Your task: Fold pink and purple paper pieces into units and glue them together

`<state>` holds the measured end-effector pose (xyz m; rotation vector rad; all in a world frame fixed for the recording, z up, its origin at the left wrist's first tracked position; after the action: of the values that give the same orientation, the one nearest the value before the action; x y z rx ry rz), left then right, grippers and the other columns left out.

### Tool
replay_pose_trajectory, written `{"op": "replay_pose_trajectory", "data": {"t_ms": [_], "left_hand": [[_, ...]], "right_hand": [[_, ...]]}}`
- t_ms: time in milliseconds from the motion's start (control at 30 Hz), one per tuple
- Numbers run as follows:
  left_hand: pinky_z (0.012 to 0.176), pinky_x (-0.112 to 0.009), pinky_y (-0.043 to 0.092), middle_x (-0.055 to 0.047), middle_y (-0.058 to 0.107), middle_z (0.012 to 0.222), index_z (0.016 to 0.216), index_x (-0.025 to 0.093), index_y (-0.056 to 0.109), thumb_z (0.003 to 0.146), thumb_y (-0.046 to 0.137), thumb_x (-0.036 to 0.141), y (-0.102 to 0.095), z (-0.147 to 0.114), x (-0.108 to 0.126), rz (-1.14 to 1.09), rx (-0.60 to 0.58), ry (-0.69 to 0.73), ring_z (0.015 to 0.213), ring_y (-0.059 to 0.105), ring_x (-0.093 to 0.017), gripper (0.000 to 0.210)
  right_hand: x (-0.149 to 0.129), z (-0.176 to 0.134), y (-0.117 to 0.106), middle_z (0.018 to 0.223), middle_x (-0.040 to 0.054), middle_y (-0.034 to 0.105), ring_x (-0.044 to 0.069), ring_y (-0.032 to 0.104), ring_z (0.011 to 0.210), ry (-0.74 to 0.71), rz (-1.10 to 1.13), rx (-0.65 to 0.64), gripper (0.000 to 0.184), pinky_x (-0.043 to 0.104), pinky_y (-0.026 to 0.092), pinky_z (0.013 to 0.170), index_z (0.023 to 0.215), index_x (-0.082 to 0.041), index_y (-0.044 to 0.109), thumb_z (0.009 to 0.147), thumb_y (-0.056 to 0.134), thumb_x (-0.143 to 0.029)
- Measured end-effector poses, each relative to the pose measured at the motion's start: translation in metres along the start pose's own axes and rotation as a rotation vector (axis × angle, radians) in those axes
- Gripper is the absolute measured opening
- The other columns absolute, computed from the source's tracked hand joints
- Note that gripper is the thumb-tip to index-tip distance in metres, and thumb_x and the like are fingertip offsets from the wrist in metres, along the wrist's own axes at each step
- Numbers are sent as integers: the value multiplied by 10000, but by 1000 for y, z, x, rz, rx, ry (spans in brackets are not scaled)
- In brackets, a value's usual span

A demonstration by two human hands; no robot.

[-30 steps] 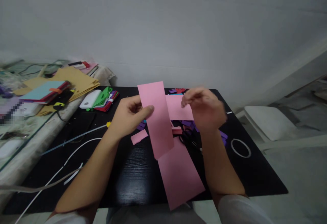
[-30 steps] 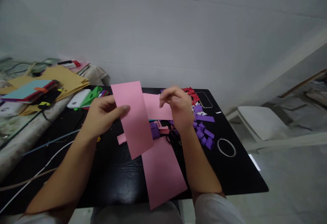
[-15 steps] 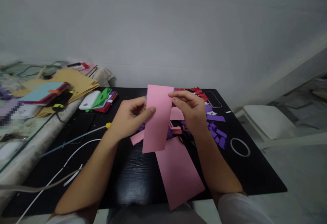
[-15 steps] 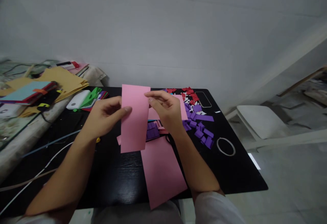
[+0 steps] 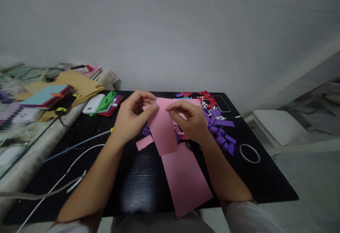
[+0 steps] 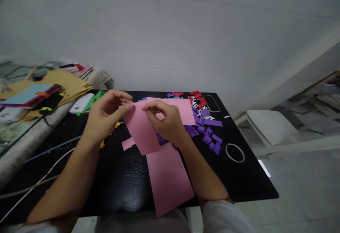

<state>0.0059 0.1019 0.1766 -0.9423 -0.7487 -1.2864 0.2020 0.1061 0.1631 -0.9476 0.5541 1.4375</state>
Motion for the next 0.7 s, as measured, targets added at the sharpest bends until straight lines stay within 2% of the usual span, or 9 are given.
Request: {"op": "replay_pose_trajectory", "data": {"t_ms": [67,167,333,567,700], "left_hand": [[696,-255,504,-17,706,809,908,184,726,867,766,288,2,-1,0,34,-80,-48,739,636,-142,118],[648,-252,481,-22,710,782,926,177,743,877,758,342,3,-1,-1,27,-133,-99,697,623,-143,173],[654,-261,455,-28,720,804,849,177,741,903,715,347,6,-2,-3,96,-207,-85,712,619,-144,180],[615,-256,433,-8,671,724,789,173,723,854,739,349,8,-2,-3,73,-79,-90,658,569,-134,188],[579,-247,413,5,647,683,765,181,720,834,745,316,1,-1,-1,74,45,-95,629,545,-128,154]], "right_hand": [[-3,-1,2,930,31,805,166,739,861,-31,-43,-54,143,317,593,796,936,-217,766,930,635,-161],[-5,-2,5,910,25,805,166,736,840,-60,-111,-94,165,309,564,768,928,-218,761,933,611,-148],[-7,-3,9,861,16,796,157,728,787,-72,-142,-125,163,295,553,750,913,-212,755,909,610,-139],[-5,-2,5,832,8,788,143,712,758,-50,-106,-128,173,271,538,716,884,-202,761,881,607,-121],[-3,-2,5,801,-2,771,134,688,725,-26,-98,-175,180,259,525,680,846,-204,753,837,604,-104]]}}
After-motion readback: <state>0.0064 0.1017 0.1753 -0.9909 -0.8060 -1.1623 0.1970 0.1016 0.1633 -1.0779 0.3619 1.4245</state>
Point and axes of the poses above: each hand's wrist, its own z-axis towards the middle knuckle, its own y-axis out of the palm, x = y × z, the point moved 3 cm from there along z, towards the middle knuckle
